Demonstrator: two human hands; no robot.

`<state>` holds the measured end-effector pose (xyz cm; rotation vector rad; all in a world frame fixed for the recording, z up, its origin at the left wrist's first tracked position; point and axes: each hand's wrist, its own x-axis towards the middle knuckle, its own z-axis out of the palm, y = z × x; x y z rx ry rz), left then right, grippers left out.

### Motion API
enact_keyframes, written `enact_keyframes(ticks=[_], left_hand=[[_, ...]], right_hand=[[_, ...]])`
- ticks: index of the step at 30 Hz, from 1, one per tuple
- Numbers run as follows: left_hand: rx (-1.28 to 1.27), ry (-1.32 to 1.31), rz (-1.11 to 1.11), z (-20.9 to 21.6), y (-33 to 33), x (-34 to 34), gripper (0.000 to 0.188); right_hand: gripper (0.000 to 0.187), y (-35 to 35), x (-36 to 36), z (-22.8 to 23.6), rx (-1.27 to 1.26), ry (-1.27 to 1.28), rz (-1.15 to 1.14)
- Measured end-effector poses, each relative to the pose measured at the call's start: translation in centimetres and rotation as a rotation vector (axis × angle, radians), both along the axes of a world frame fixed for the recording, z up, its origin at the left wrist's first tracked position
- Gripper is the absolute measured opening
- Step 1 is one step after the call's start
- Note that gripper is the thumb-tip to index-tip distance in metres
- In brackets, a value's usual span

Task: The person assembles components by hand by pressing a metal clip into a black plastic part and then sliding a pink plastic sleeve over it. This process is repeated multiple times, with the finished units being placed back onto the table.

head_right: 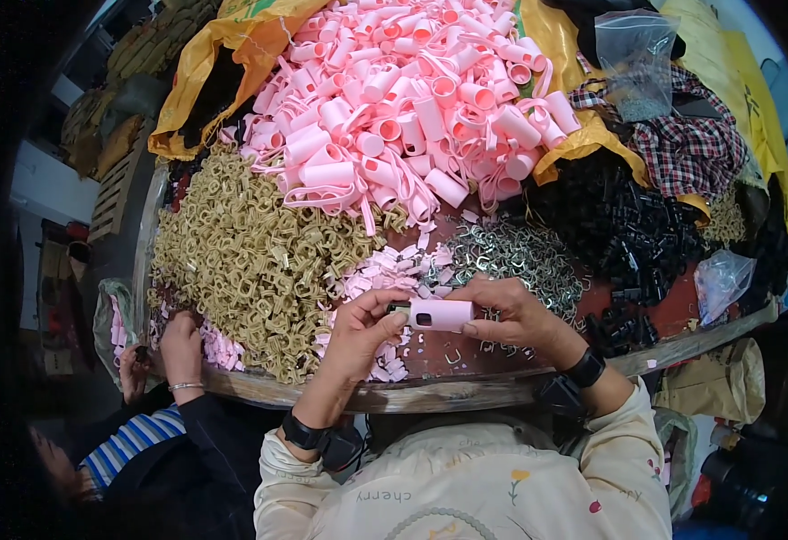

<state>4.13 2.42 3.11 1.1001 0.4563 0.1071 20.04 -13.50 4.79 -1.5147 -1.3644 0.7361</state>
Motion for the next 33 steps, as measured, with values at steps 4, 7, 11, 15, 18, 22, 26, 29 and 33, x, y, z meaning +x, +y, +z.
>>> enact_keyframes(ticks=[4, 7, 11, 15, 18, 22, 26, 29, 33], left_hand=[[-0.021, 0.015, -0.042, -0.3, 0.1, 0.1, 0.027], [0.003, 0.072, -0.049, -0.5, 0.1, -0.1, 0.026], [-0.029, 0.098, -0.085, -0.3, 0.1, 0.3, 0.033], [-0.211, 0.003, -0.112, 0.2, -1.9, 0.7, 0.045], [-0.267, 0.034, -0.145, -0.2, -2.7, 0.4, 0.051], [-0.413, 0.101, -0.262, 0.5, -4.4, 1.0, 0.061], [-0.026, 0.112, -0.397, -0.2, -5.7, 2.5, 0.064], [0.59, -0.043, -0.427, -0.5, -5.3, 5.0, 0.06], [1.357, -0.465, -0.355, 0.8, -8.1, 10.5, 0.041]], right_hand=[[0.041, -0.2, -0.5, -0.9, -0.095, 0.088, 0.018], [0.043, -0.3, -0.9, -1.3, -0.161, 0.19, 0.007], [0.05, 0.2, -1.3, -0.3, -0.078, -0.067, 0.007], [0.058, 1.1, -2.2, 1.5, 0.095, -0.169, 0.142], [0.062, 0.6, -2.6, 1.7, 0.106, -0.076, 0.263], [0.056, -1.7, -3.2, 2.5, 0.12, -0.253, 0.116], [0.038, -8.4, -2.4, 2.8, 0.033, -0.415, -0.388], [0.029, -16.6, -2.5, 4.9, -0.183, -0.563, -0.833], [0.04, -31.2, -6.5, 6.9, -1.258, -0.628, -0.977]])
